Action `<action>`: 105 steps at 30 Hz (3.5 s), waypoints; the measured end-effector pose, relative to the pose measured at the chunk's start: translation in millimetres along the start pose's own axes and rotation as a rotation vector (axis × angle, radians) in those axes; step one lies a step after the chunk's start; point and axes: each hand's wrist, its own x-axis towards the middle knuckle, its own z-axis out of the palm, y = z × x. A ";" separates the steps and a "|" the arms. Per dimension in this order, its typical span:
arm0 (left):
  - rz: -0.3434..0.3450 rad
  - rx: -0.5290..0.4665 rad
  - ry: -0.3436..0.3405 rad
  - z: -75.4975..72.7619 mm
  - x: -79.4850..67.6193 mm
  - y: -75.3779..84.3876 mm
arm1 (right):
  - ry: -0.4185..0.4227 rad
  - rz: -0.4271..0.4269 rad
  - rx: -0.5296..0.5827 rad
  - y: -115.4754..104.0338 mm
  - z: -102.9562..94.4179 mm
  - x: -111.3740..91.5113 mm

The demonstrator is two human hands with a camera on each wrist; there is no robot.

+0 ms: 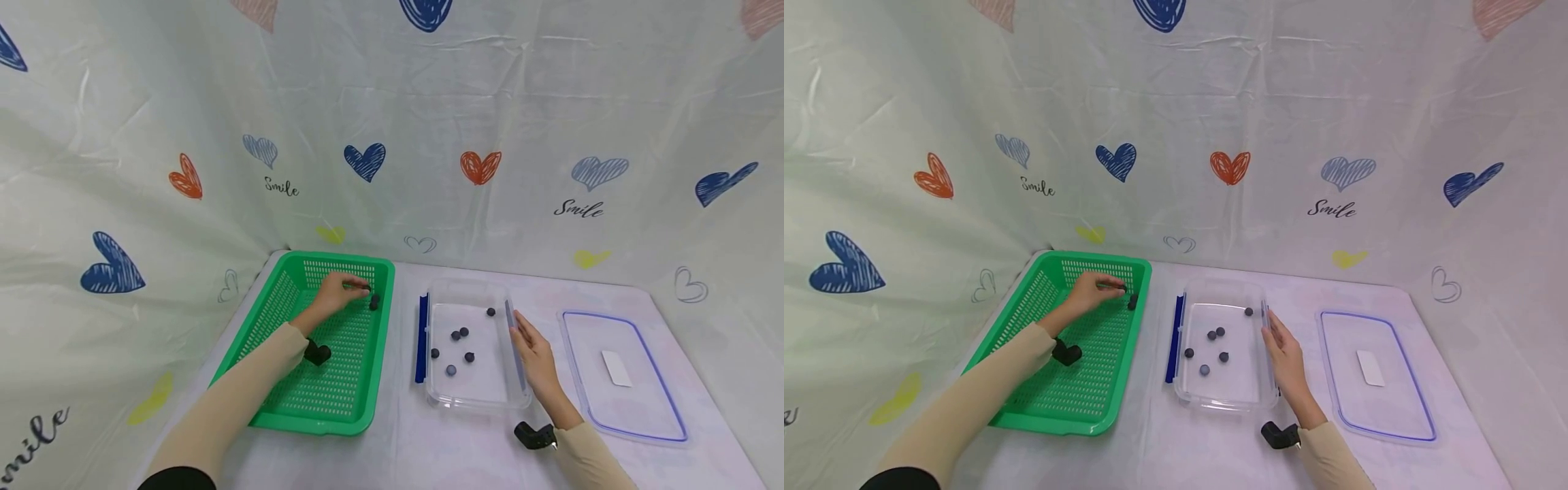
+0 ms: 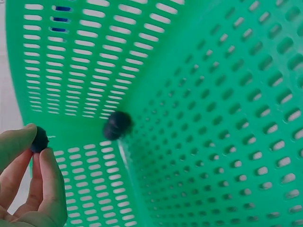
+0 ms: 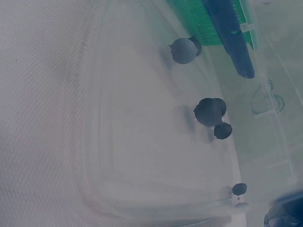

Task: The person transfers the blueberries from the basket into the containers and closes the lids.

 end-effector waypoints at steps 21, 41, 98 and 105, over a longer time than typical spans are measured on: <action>0.060 -0.036 -0.055 1.0 2.0 44.1 | -0.004 0.009 -0.023 -3.9 -0.7 -0.6; 0.035 -0.086 -0.135 31.1 8.7 94.1 | -0.012 -0.008 0.008 0.0 -0.9 -0.8; 0.122 -0.038 -0.265 77.1 23.9 119.8 | -0.006 0.003 -0.028 -1.0 -1.2 0.8; 0.101 -0.058 -0.224 65.8 23.0 117.6 | -0.006 0.006 -0.022 0.0 -1.0 0.8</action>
